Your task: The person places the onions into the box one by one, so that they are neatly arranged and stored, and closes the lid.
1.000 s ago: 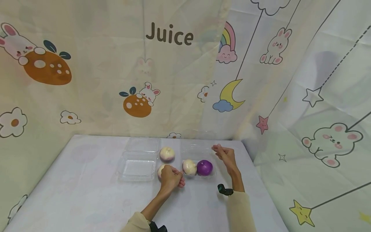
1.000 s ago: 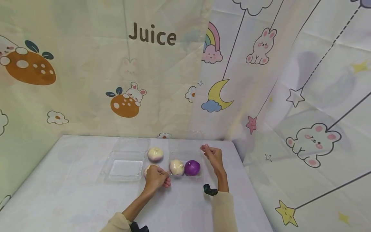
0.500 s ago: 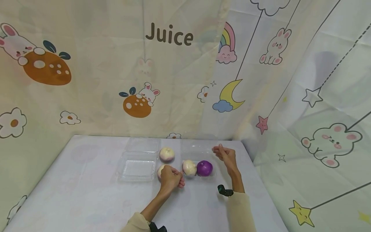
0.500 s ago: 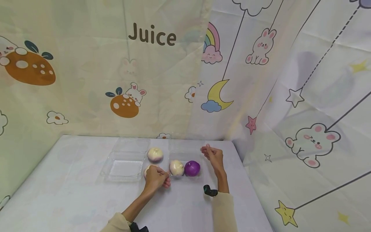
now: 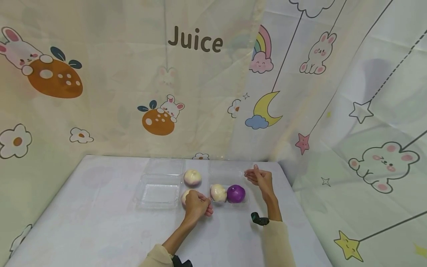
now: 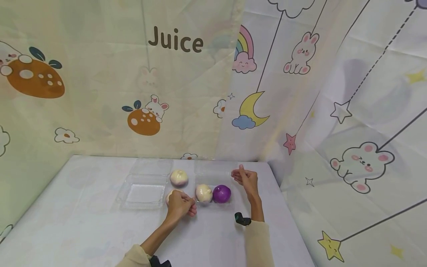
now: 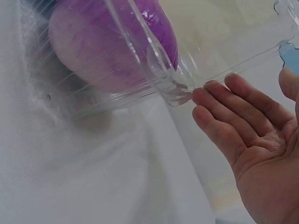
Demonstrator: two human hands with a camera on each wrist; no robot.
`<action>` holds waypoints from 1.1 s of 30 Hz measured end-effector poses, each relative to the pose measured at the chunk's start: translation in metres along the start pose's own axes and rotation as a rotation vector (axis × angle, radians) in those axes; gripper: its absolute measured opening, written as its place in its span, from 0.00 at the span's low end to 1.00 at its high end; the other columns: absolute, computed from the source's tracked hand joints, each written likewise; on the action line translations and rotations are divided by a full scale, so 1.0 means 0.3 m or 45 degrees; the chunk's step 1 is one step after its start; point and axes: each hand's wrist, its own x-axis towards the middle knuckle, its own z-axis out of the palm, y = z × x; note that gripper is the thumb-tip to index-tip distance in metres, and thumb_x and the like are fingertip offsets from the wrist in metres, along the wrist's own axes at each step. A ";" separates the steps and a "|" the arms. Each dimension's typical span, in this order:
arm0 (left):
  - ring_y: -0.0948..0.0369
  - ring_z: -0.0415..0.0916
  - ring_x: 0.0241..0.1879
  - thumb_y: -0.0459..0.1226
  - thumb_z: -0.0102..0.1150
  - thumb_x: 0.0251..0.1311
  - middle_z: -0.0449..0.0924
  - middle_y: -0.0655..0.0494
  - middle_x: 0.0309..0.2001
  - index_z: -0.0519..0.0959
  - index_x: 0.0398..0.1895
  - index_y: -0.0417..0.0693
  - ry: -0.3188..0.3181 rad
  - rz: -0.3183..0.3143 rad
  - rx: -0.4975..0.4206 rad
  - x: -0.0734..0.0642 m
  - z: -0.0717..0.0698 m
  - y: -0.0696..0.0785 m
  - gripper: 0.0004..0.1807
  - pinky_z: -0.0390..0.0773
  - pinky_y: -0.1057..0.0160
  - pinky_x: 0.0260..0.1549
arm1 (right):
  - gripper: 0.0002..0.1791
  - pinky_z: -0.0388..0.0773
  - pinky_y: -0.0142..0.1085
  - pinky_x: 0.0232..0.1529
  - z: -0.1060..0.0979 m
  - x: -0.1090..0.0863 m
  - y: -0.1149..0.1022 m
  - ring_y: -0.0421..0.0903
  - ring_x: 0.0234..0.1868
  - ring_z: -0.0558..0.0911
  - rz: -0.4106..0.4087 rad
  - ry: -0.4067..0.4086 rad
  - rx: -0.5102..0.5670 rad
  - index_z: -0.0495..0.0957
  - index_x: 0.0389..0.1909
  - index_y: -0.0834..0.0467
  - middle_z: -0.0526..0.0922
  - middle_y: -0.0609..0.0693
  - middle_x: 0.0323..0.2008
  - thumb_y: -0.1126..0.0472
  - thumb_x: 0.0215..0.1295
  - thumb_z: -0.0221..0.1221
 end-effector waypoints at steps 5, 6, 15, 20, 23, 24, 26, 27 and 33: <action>0.59 0.84 0.13 0.21 0.65 0.65 0.86 0.43 0.18 0.83 0.30 0.26 -0.004 0.001 -0.006 -0.002 -0.001 0.001 0.05 0.89 0.56 0.17 | 0.35 0.90 0.39 0.56 0.000 -0.004 -0.001 0.60 0.57 0.92 -0.033 0.000 0.016 0.85 0.55 0.77 0.90 0.71 0.53 0.43 0.86 0.53; 0.59 0.85 0.13 0.21 0.65 0.65 0.86 0.43 0.18 0.83 0.30 0.26 -0.002 0.002 -0.005 -0.003 -0.002 0.001 0.05 0.89 0.56 0.17 | 0.35 0.90 0.39 0.55 0.000 -0.005 -0.001 0.60 0.56 0.92 -0.039 0.001 0.022 0.84 0.55 0.77 0.90 0.71 0.53 0.44 0.86 0.53; 0.59 0.84 0.13 0.22 0.66 0.65 0.86 0.42 0.18 0.83 0.27 0.28 0.005 0.000 0.007 -0.003 -0.001 0.007 0.07 0.88 0.56 0.16 | 0.31 0.92 0.37 0.50 -0.001 -0.004 0.002 0.49 0.46 0.96 -0.028 0.020 0.052 0.85 0.51 0.79 0.90 0.72 0.50 0.48 0.84 0.59; 0.59 0.84 0.13 0.22 0.66 0.66 0.86 0.43 0.18 0.83 0.28 0.28 0.001 -0.004 0.008 -0.007 -0.002 0.007 0.07 0.88 0.56 0.16 | 0.28 0.92 0.36 0.50 -0.006 -0.007 0.009 0.47 0.46 0.96 -0.022 0.016 0.084 0.84 0.53 0.80 0.90 0.73 0.50 0.52 0.83 0.61; 0.59 0.85 0.13 0.22 0.65 0.66 0.86 0.43 0.18 0.84 0.29 0.26 -0.010 0.001 0.004 -0.006 -0.003 0.005 0.07 0.89 0.57 0.16 | 0.27 0.91 0.37 0.52 -0.010 -0.011 0.011 0.48 0.48 0.95 -0.037 -0.008 0.097 0.83 0.54 0.80 0.91 0.70 0.49 0.54 0.83 0.61; 0.59 0.85 0.13 0.22 0.65 0.66 0.86 0.43 0.18 0.84 0.29 0.25 -0.013 0.005 0.002 -0.006 -0.004 0.004 0.07 0.89 0.57 0.17 | 0.27 0.91 0.37 0.52 -0.012 -0.012 0.012 0.49 0.49 0.95 -0.043 -0.017 0.100 0.83 0.55 0.80 0.91 0.69 0.49 0.54 0.83 0.62; 0.59 0.85 0.13 0.22 0.64 0.65 0.86 0.42 0.18 0.84 0.30 0.23 -0.019 0.013 0.000 -0.004 -0.004 0.003 0.06 0.89 0.57 0.17 | 0.27 0.91 0.37 0.53 -0.016 -0.016 0.015 0.49 0.50 0.95 -0.054 -0.039 0.100 0.82 0.56 0.80 0.92 0.67 0.50 0.55 0.82 0.62; 0.59 0.85 0.13 0.21 0.64 0.65 0.87 0.42 0.18 0.84 0.31 0.22 -0.023 0.016 -0.003 -0.003 -0.004 0.002 0.06 0.89 0.57 0.17 | 0.26 0.91 0.37 0.54 -0.018 -0.016 0.018 0.48 0.51 0.95 -0.059 -0.048 0.102 0.82 0.57 0.80 0.92 0.67 0.50 0.55 0.82 0.62; 0.58 0.85 0.13 0.21 0.64 0.65 0.86 0.41 0.18 0.84 0.29 0.24 -0.026 0.027 -0.011 0.001 -0.006 0.000 0.06 0.89 0.57 0.17 | 0.24 0.90 0.38 0.57 -0.030 -0.026 0.034 0.49 0.52 0.94 -0.054 -0.078 0.127 0.80 0.60 0.80 0.91 0.67 0.53 0.60 0.81 0.62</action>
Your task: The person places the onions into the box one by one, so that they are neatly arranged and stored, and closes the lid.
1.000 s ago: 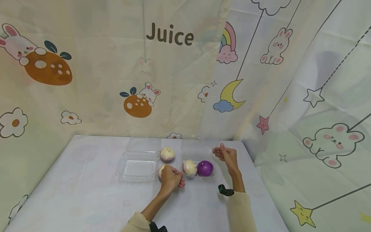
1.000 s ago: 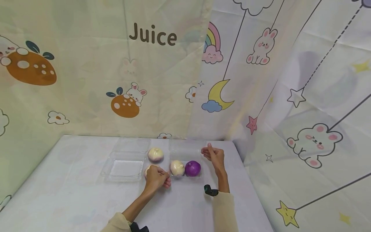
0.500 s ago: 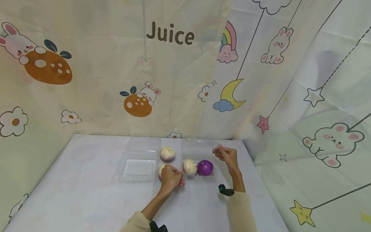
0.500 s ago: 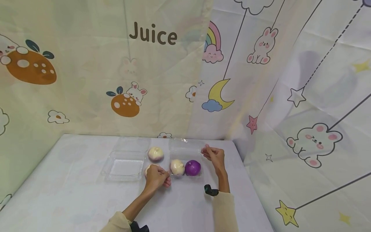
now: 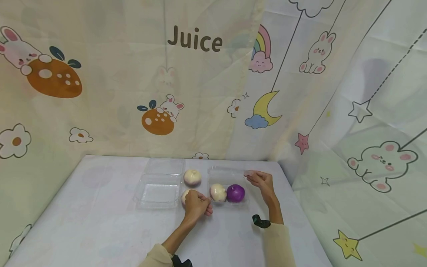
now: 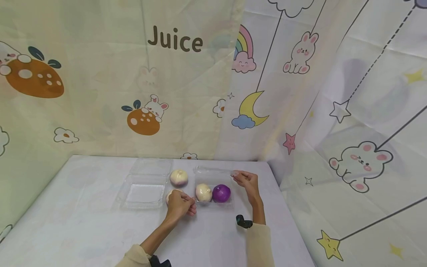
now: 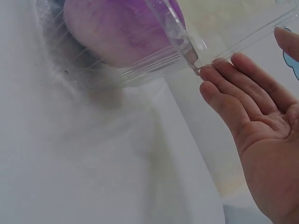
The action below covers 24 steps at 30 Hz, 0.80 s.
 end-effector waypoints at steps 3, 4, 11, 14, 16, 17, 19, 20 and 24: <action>0.57 0.85 0.13 0.22 0.64 0.65 0.86 0.42 0.18 0.84 0.30 0.24 -0.002 -0.008 0.000 0.000 -0.003 0.000 0.06 0.89 0.57 0.17 | 0.24 0.88 0.36 0.59 -0.001 -0.010 0.006 0.48 0.55 0.93 0.007 -0.020 -0.008 0.79 0.62 0.79 0.90 0.65 0.57 0.61 0.81 0.62; 0.57 0.85 0.13 0.22 0.64 0.65 0.86 0.42 0.18 0.84 0.30 0.24 -0.005 -0.008 -0.001 0.000 -0.004 0.000 0.06 0.89 0.56 0.17 | 0.24 0.88 0.35 0.60 0.000 -0.013 0.008 0.47 0.56 0.93 0.009 -0.030 -0.008 0.79 0.63 0.78 0.89 0.66 0.59 0.61 0.81 0.62; 0.58 0.85 0.13 0.22 0.65 0.65 0.86 0.42 0.18 0.84 0.30 0.24 -0.005 -0.010 -0.017 -0.001 -0.006 -0.003 0.06 0.89 0.56 0.17 | 0.23 0.86 0.30 0.61 -0.001 -0.022 0.019 0.50 0.60 0.91 0.000 -0.064 -0.031 0.80 0.64 0.74 0.81 0.73 0.67 0.58 0.82 0.61; 0.58 0.85 0.13 0.22 0.65 0.65 0.86 0.42 0.18 0.84 0.30 0.25 0.000 -0.015 -0.020 0.000 -0.005 -0.005 0.06 0.89 0.56 0.17 | 0.24 0.86 0.30 0.61 -0.005 -0.022 0.022 0.52 0.61 0.91 -0.006 -0.075 -0.046 0.80 0.65 0.73 0.81 0.73 0.68 0.57 0.83 0.61; 0.58 0.85 0.13 0.22 0.65 0.65 0.86 0.42 0.18 0.84 0.30 0.26 -0.001 -0.020 -0.022 0.000 -0.004 -0.005 0.06 0.89 0.56 0.17 | 0.23 0.86 0.30 0.62 -0.008 -0.023 0.024 0.53 0.61 0.91 -0.013 -0.084 -0.049 0.80 0.65 0.73 0.81 0.73 0.68 0.58 0.83 0.60; 0.58 0.85 0.13 0.22 0.65 0.66 0.86 0.42 0.18 0.84 0.30 0.26 -0.001 -0.022 -0.023 0.000 -0.004 -0.005 0.06 0.89 0.56 0.17 | 0.23 0.86 0.30 0.62 -0.009 -0.024 0.025 0.52 0.61 0.91 -0.018 -0.090 -0.051 0.80 0.65 0.73 0.81 0.72 0.68 0.58 0.83 0.60; 0.58 0.85 0.13 0.22 0.65 0.66 0.87 0.42 0.18 0.84 0.30 0.26 -0.002 -0.023 -0.025 0.001 -0.003 -0.005 0.06 0.89 0.56 0.17 | 0.23 0.86 0.29 0.62 -0.012 -0.028 0.026 0.49 0.61 0.91 -0.029 -0.097 -0.052 0.80 0.65 0.73 0.81 0.72 0.68 0.59 0.83 0.60; 0.58 0.85 0.13 0.22 0.65 0.66 0.87 0.42 0.18 0.84 0.30 0.26 -0.002 -0.023 -0.025 0.001 -0.003 -0.004 0.06 0.89 0.56 0.17 | 0.22 0.86 0.29 0.61 -0.012 -0.030 0.025 0.46 0.60 0.91 -0.033 -0.099 -0.054 0.80 0.65 0.73 0.81 0.72 0.68 0.59 0.83 0.60; 0.59 0.85 0.13 0.22 0.65 0.66 0.87 0.42 0.19 0.84 0.30 0.26 -0.003 -0.022 -0.021 0.000 -0.001 -0.002 0.06 0.89 0.56 0.17 | 0.20 0.85 0.26 0.61 -0.015 -0.035 0.024 0.37 0.60 0.88 -0.049 -0.109 -0.069 0.80 0.65 0.72 0.81 0.72 0.68 0.63 0.82 0.58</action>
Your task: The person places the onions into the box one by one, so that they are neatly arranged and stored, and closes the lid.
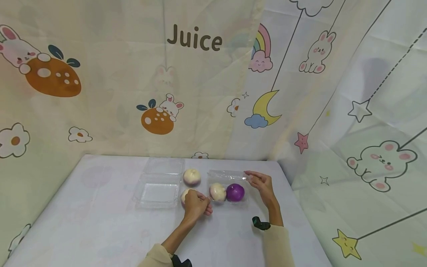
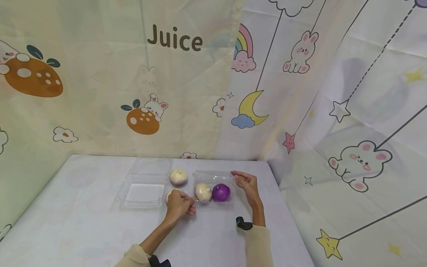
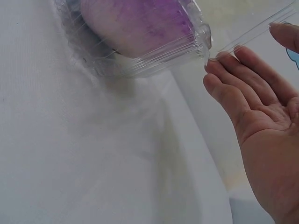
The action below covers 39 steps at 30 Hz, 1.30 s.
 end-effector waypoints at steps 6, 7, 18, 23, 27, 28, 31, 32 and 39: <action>0.59 0.85 0.13 0.22 0.64 0.66 0.87 0.42 0.19 0.84 0.31 0.24 -0.007 0.001 0.000 -0.001 -0.002 0.002 0.06 0.89 0.57 0.18 | 0.21 0.84 0.25 0.60 -0.003 -0.004 0.004 0.34 0.62 0.86 -0.011 -0.024 -0.002 0.79 0.66 0.72 0.81 0.71 0.69 0.64 0.83 0.56; 0.59 0.85 0.13 0.22 0.64 0.66 0.87 0.42 0.19 0.84 0.31 0.24 -0.007 0.000 -0.001 0.000 -0.002 0.002 0.06 0.89 0.57 0.18 | 0.21 0.84 0.25 0.60 -0.003 -0.005 0.005 0.34 0.62 0.86 -0.010 -0.026 0.007 0.79 0.67 0.72 0.81 0.71 0.69 0.64 0.83 0.57; 0.58 0.86 0.14 0.22 0.65 0.67 0.87 0.42 0.20 0.84 0.30 0.26 -0.005 0.001 0.005 -0.002 0.001 -0.008 0.06 0.89 0.57 0.18 | 0.22 0.83 0.26 0.65 -0.001 -0.012 0.021 0.41 0.67 0.87 0.000 -0.034 0.058 0.77 0.68 0.74 0.79 0.72 0.70 0.66 0.81 0.58; 0.59 0.86 0.14 0.23 0.65 0.67 0.87 0.43 0.20 0.84 0.31 0.25 -0.006 0.003 0.014 -0.004 0.000 -0.006 0.07 0.89 0.57 0.18 | 0.21 0.83 0.28 0.66 0.003 -0.015 0.022 0.43 0.68 0.86 0.005 -0.023 0.061 0.78 0.68 0.73 0.78 0.71 0.70 0.68 0.80 0.57; 0.59 0.85 0.14 0.24 0.66 0.67 0.87 0.44 0.19 0.84 0.31 0.26 0.004 -0.011 0.030 -0.007 0.001 -0.008 0.07 0.89 0.57 0.18 | 0.22 0.83 0.26 0.64 0.008 -0.022 0.024 0.38 0.67 0.86 0.003 -0.027 0.049 0.77 0.69 0.73 0.78 0.72 0.71 0.70 0.78 0.56; 0.59 0.85 0.14 0.24 0.66 0.67 0.87 0.45 0.19 0.84 0.31 0.26 0.004 -0.011 0.030 -0.007 0.001 -0.008 0.07 0.89 0.57 0.18 | 0.22 0.83 0.25 0.64 0.008 -0.024 0.026 0.37 0.66 0.86 0.004 -0.030 0.051 0.77 0.69 0.73 0.78 0.72 0.71 0.71 0.78 0.55; 0.59 0.86 0.14 0.23 0.65 0.67 0.87 0.43 0.19 0.84 0.30 0.26 0.002 -0.008 0.022 -0.009 0.000 -0.009 0.07 0.89 0.57 0.18 | 0.22 0.82 0.24 0.65 0.009 -0.028 0.030 0.33 0.65 0.86 0.002 -0.036 0.056 0.77 0.69 0.73 0.78 0.72 0.71 0.71 0.78 0.56; 0.59 0.86 0.14 0.23 0.65 0.67 0.87 0.43 0.20 0.84 0.31 0.26 0.000 -0.004 0.017 -0.009 0.000 -0.010 0.07 0.89 0.57 0.18 | 0.22 0.82 0.24 0.65 0.009 -0.028 0.032 0.33 0.65 0.85 -0.002 -0.038 0.057 0.77 0.69 0.73 0.78 0.72 0.71 0.71 0.78 0.56; 0.59 0.86 0.14 0.23 0.65 0.67 0.87 0.42 0.20 0.84 0.32 0.22 -0.007 0.014 0.003 -0.009 0.000 -0.013 0.07 0.89 0.57 0.18 | 0.23 0.83 0.25 0.65 0.010 -0.025 0.043 0.35 0.66 0.85 -0.031 -0.046 0.088 0.76 0.69 0.75 0.76 0.74 0.72 0.73 0.76 0.57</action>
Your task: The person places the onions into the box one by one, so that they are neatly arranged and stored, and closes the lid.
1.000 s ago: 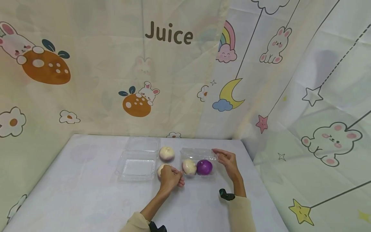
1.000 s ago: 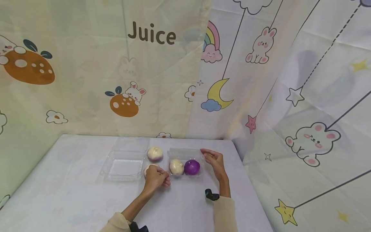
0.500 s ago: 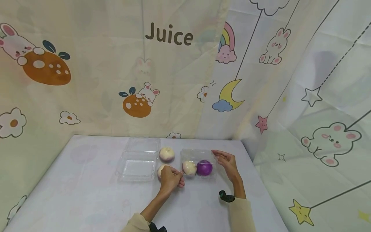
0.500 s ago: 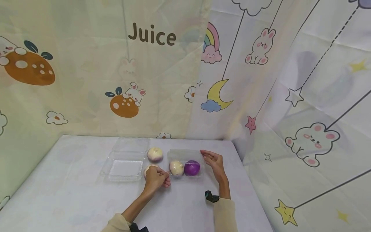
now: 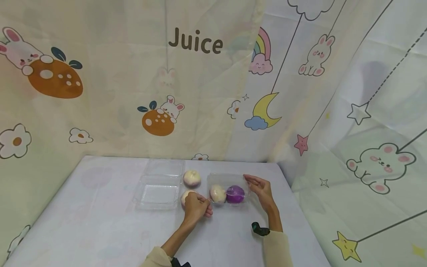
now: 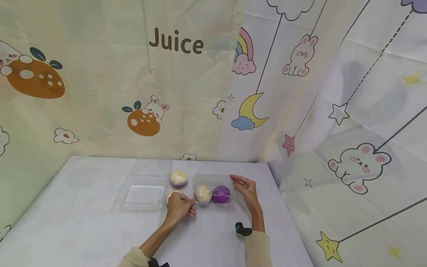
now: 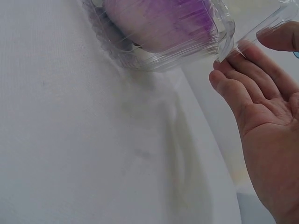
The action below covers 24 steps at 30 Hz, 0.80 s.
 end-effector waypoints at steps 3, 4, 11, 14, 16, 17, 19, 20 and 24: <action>0.59 0.86 0.14 0.24 0.65 0.67 0.87 0.42 0.20 0.84 0.33 0.22 0.003 -0.001 -0.002 -0.003 0.001 -0.002 0.07 0.89 0.57 0.18 | 0.24 0.82 0.26 0.66 0.002 -0.003 0.002 0.35 0.67 0.85 0.005 -0.005 0.010 0.75 0.69 0.75 0.75 0.74 0.72 0.76 0.74 0.56; 0.59 0.86 0.14 0.24 0.65 0.67 0.87 0.43 0.20 0.84 0.32 0.23 0.005 -0.007 -0.002 -0.004 0.001 -0.002 0.07 0.89 0.57 0.18 | 0.24 0.82 0.26 0.66 0.003 -0.004 0.002 0.34 0.67 0.85 0.005 -0.007 0.011 0.75 0.70 0.75 0.75 0.74 0.73 0.77 0.74 0.55; 0.57 0.87 0.16 0.24 0.65 0.68 0.88 0.40 0.22 0.84 0.33 0.24 0.005 0.006 -0.009 -0.006 0.004 -0.003 0.07 0.89 0.58 0.18 | 0.26 0.81 0.27 0.68 0.006 -0.008 0.002 0.32 0.66 0.85 -0.003 -0.012 0.028 0.74 0.70 0.77 0.74 0.76 0.73 0.80 0.70 0.55; 0.57 0.88 0.16 0.24 0.64 0.69 0.89 0.38 0.23 0.83 0.34 0.24 0.003 0.000 -0.019 -0.006 0.006 -0.004 0.07 0.89 0.58 0.19 | 0.27 0.80 0.27 0.68 0.011 -0.010 -0.002 0.32 0.66 0.85 0.005 -0.007 0.033 0.74 0.70 0.77 0.73 0.76 0.73 0.81 0.69 0.56; 0.57 0.88 0.16 0.24 0.64 0.69 0.89 0.38 0.23 0.83 0.34 0.23 0.003 0.001 -0.020 -0.007 0.008 -0.006 0.07 0.89 0.58 0.19 | 0.27 0.80 0.27 0.68 0.013 -0.012 -0.005 0.32 0.66 0.85 0.008 -0.008 0.031 0.73 0.70 0.77 0.73 0.76 0.73 0.81 0.69 0.56; 0.57 0.88 0.16 0.24 0.64 0.69 0.89 0.38 0.23 0.83 0.34 0.23 0.003 0.002 -0.020 -0.007 0.009 -0.007 0.07 0.89 0.58 0.19 | 0.27 0.80 0.27 0.68 0.014 -0.012 -0.006 0.32 0.66 0.85 0.009 -0.008 0.031 0.74 0.70 0.77 0.73 0.76 0.73 0.81 0.69 0.56; 0.57 0.88 0.16 0.24 0.64 0.70 0.89 0.39 0.23 0.83 0.35 0.23 0.004 0.000 -0.026 -0.006 0.009 -0.009 0.07 0.90 0.58 0.19 | 0.28 0.80 0.27 0.68 0.015 -0.012 -0.007 0.32 0.66 0.85 0.009 -0.008 0.032 0.74 0.70 0.77 0.73 0.76 0.73 0.81 0.68 0.57; 0.57 0.88 0.17 0.24 0.64 0.70 0.89 0.39 0.23 0.82 0.34 0.23 0.005 0.001 -0.028 -0.005 0.009 -0.010 0.07 0.90 0.58 0.19 | 0.28 0.80 0.27 0.68 0.014 -0.012 -0.008 0.33 0.66 0.85 0.009 -0.011 0.033 0.74 0.70 0.77 0.74 0.76 0.73 0.81 0.68 0.57; 0.55 0.89 0.18 0.25 0.64 0.71 0.89 0.38 0.23 0.82 0.36 0.22 0.000 0.004 -0.039 -0.005 0.007 -0.011 0.09 0.90 0.58 0.20 | 0.28 0.81 0.27 0.68 0.012 -0.008 -0.006 0.33 0.66 0.85 0.019 -0.018 0.034 0.74 0.70 0.75 0.75 0.74 0.73 0.81 0.68 0.59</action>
